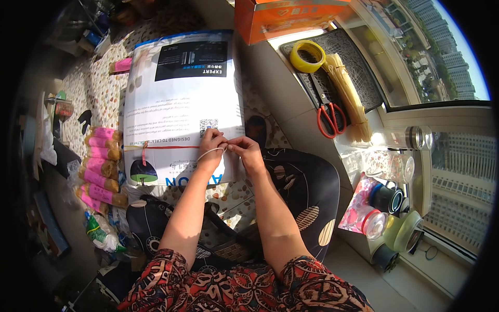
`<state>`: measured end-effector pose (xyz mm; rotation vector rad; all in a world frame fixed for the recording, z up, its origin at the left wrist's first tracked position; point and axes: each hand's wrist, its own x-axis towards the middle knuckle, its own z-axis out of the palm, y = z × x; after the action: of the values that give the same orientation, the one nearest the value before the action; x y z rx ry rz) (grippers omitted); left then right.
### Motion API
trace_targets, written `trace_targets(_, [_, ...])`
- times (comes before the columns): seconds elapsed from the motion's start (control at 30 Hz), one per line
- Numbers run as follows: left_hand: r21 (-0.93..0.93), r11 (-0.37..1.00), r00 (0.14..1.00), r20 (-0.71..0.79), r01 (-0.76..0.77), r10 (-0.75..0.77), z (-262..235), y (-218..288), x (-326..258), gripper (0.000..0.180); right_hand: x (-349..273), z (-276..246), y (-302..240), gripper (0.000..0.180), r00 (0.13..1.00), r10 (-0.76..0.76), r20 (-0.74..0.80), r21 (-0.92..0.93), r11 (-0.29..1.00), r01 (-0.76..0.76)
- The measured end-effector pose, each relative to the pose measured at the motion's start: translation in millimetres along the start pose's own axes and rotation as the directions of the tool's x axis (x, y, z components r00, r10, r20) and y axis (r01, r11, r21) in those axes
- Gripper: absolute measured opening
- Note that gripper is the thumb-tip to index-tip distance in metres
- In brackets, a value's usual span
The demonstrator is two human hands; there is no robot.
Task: The person assembles a cardboard box by folding its flaps and securing them with yellow tape. They then place a white product box inside the assembled container.
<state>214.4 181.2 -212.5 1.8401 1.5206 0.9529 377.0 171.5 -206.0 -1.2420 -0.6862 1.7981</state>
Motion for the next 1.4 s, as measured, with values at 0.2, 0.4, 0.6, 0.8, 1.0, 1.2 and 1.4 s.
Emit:
trace_targets(0.2, [0.035,0.999,1.000,0.011,0.011,-0.012,1.6,5.4,-0.5,0.004,2.9,12.2,7.2,0.011,0.954,-0.225,-0.196,-0.375,0.917,0.140])
trace_targets(0.4, [0.062,0.998,1.000,-0.010,-0.004,0.005,2.8,9.2,1.2,0.005,-3.0,29.2,7.0,0.013,0.769,-0.630,-0.113,-0.761,0.552,0.340])
trace_targets(0.6, [0.058,0.998,0.998,-0.055,0.016,-0.013,3.3,10.1,-0.9,0.005,2.7,26.9,15.4,0.010,0.701,-0.712,-0.045,-0.860,0.384,0.335])
trace_targets(0.8, [0.013,1.000,0.995,-0.099,-0.021,0.022,7.5,8.2,-3.2,0.005,10.7,19.0,22.0,0.014,0.794,-0.598,-0.112,-0.869,0.447,0.214])
trace_targets(1.0, [0.036,0.997,0.993,-0.087,-0.071,0.074,3.4,5.1,-7.1,0.006,0.1,13.0,-0.8,0.018,0.958,0.182,-0.222,-0.020,0.981,-0.191])
trace_targets(1.2, [0.027,0.992,0.987,-0.100,-0.121,0.123,5.4,4.1,-8.3,0.009,-1.0,32.6,-8.8,0.016,0.923,0.268,-0.275,0.265,0.944,-0.195])
trace_targets(1.4, [-0.045,0.994,0.995,0.000,-0.103,0.103,5.2,7.7,-9.8,0.009,19.6,16.6,10.5,0.019,0.841,0.382,-0.382,0.546,0.828,-0.127])
